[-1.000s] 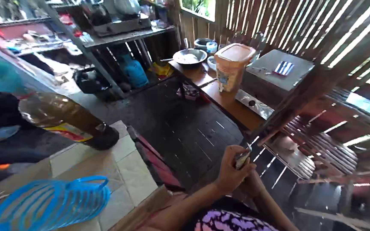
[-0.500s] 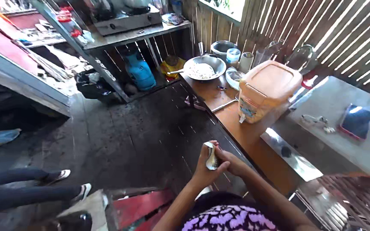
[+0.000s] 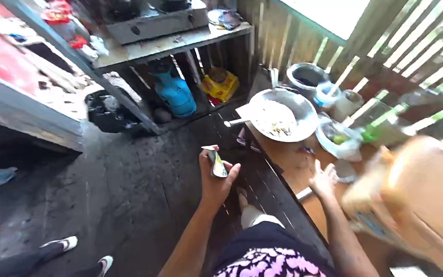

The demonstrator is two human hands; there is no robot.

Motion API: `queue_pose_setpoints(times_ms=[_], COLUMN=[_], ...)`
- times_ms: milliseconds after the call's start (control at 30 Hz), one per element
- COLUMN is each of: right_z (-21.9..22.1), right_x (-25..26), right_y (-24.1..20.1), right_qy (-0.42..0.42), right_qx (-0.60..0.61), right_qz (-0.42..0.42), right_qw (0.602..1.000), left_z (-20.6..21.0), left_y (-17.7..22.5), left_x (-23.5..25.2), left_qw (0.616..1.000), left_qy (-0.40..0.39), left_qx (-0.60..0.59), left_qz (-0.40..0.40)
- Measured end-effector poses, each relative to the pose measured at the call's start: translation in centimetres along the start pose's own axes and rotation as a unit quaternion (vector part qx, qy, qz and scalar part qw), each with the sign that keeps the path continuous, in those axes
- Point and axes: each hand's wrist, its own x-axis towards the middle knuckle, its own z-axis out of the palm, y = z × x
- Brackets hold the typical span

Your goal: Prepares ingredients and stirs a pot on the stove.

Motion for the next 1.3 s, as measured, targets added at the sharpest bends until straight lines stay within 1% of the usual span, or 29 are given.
queue_pose_setpoints(times_ms=[67, 133, 200, 267, 333, 367, 400, 433, 467, 500, 533, 567, 600, 667, 733, 800, 833, 900, 967, 1067, 1133, 1167, 1200, 1233, 1267, 1300], right_z=[-2.1, -4.4, -7.4, -10.9, -13.1, -13.9, -14.4, -14.7, -14.7, -14.2, -12.9, -10.6, -7.9, -2.7, 1.5, 4.1, 4.9, 6.8, 9.7, 14.8, 17.9, 19.7, 21.9, 24.4, 26.9, 29.3], right_x=[2.1, 3.8, 6.8, 9.8, 13.5, 15.1, 16.4, 17.5, 18.4, 19.2, 20.0, 21.1, 22.3, 23.9, 25.2, 27.0, 28.3, 32.1, 37.5, 45.5, 50.4, 52.6, 54.5, 56.4, 58.0, 59.6], right_y=[-4.3, -9.1, -14.7, -21.8, -29.4, -33.5, -37.7, -41.8, -45.8, -49.6, -53.2, -56.1, -58.4, -62.1, -65.5, -67.6, -68.3, -69.1, -68.8, -66.1, -63.5, -62.1, -60.7, -59.2, -57.9, -56.7], right_qy=[0.07, 0.127, 0.147, 0.206, 0.276, 0.281, 0.256, 0.21, 0.148, 0.065, -0.033, -0.104, -0.157, -0.241, -0.303, -0.355, -0.38, -0.402, -0.379, -0.334, -0.344, -0.35, -0.343, -0.323, -0.298, -0.273], right_qx=[0.036, 0.058, 0.058, 0.053, 0.063, 0.079, 0.09, 0.081, 0.058, 0.027, -0.004, -0.019, -0.021, 0.005, 0.032, 0.044, 0.047, 0.073, 0.131, 0.169, 0.179, 0.208, 0.261, 0.337, 0.42, 0.487], right_qz=[-0.036, -0.045, -0.04, -0.106, -0.21, -0.257, -0.294, -0.324, -0.347, -0.357, -0.348, -0.344, -0.338, -0.332, -0.332, -0.316, -0.294, -0.24, -0.177, -0.057, 0.03, 0.08, 0.138, 0.205, 0.277, 0.345], right_qw=[0.996, 0.989, 0.987, 0.971, 0.936, 0.921, 0.916, 0.919, 0.924, 0.931, 0.937, 0.933, 0.928, 0.912, 0.893, 0.879, 0.876, 0.88, 0.899, 0.926, 0.921, 0.91, 0.892, 0.86, 0.811, 0.754], left_z=[-2.4, -5.2, -8.1, -11.3, -14.5, -16.1, -17.4, -18.6, -19.5, -20.3, -21.2, -21.9, -22.1, -21.8, -21.0, -19.6, -18.8, -17.2, -14.8, -10.7, -8.2, -7.0, -5.8, -4.7, -3.7, -2.7], left_y=[-1.7, -3.1, -4.4, -6.0, -7.7, -8.7, -9.8, -11.1, -12.4, -13.6, -14.8, -16.0, -17.2, -19.2, -20.9, -22.5, -23.3, -25.6, -28.1, -31.3, -33.3, -34.4, -35.6, -37.1, -38.8, -40.7], left_x=[5.7, 10.5, 14.2, 17.1, 19.8, 21.2, 22.7, 24.3, 26.2, 28.2, 30.3, 32.9, 35.8, 41.7, 47.6, 52.8, 55.1, 58.8, 61.9, 65.3, 67.7, 68.7, 69.7, 70.6, 71.2, 71.8], left_qw=[0.998, 0.993, 0.986, 0.974, 0.956, 0.947, 0.939, 0.933, 0.931, 0.933, 0.938, 0.945, 0.954, 0.974, 0.99, 0.996, 0.995, 0.982, 0.97, 0.962, 0.956, 0.953, 0.95, 0.945, 0.941, 0.936], left_qy=[0.062, 0.116, 0.165, 0.22, 0.271, 0.29, 0.304, 0.311, 0.311, 0.302, 0.283, 0.26, 0.231, 0.155, 0.075, -0.025, -0.077, -0.169, -0.215, -0.252, -0.274, -0.28, -0.286, -0.297, -0.306, -0.315], left_qx=[-0.003, -0.002, 0.007, 0.038, 0.077, 0.097, 0.113, 0.125, 0.127, 0.122, 0.11, 0.093, 0.076, 0.065, 0.05, 0.032, 0.031, 0.074, 0.115, 0.107, 0.098, 0.103, 0.111, 0.118, 0.124, 0.13], left_qz=[0.003, -0.009, -0.014, -0.039, -0.082, -0.102, -0.117, -0.129, -0.141, -0.153, -0.165, -0.173, -0.174, -0.153, -0.113, -0.076, -0.062, -0.027, -0.001, -0.019, -0.038, -0.045, -0.053, -0.064, -0.076, -0.089])
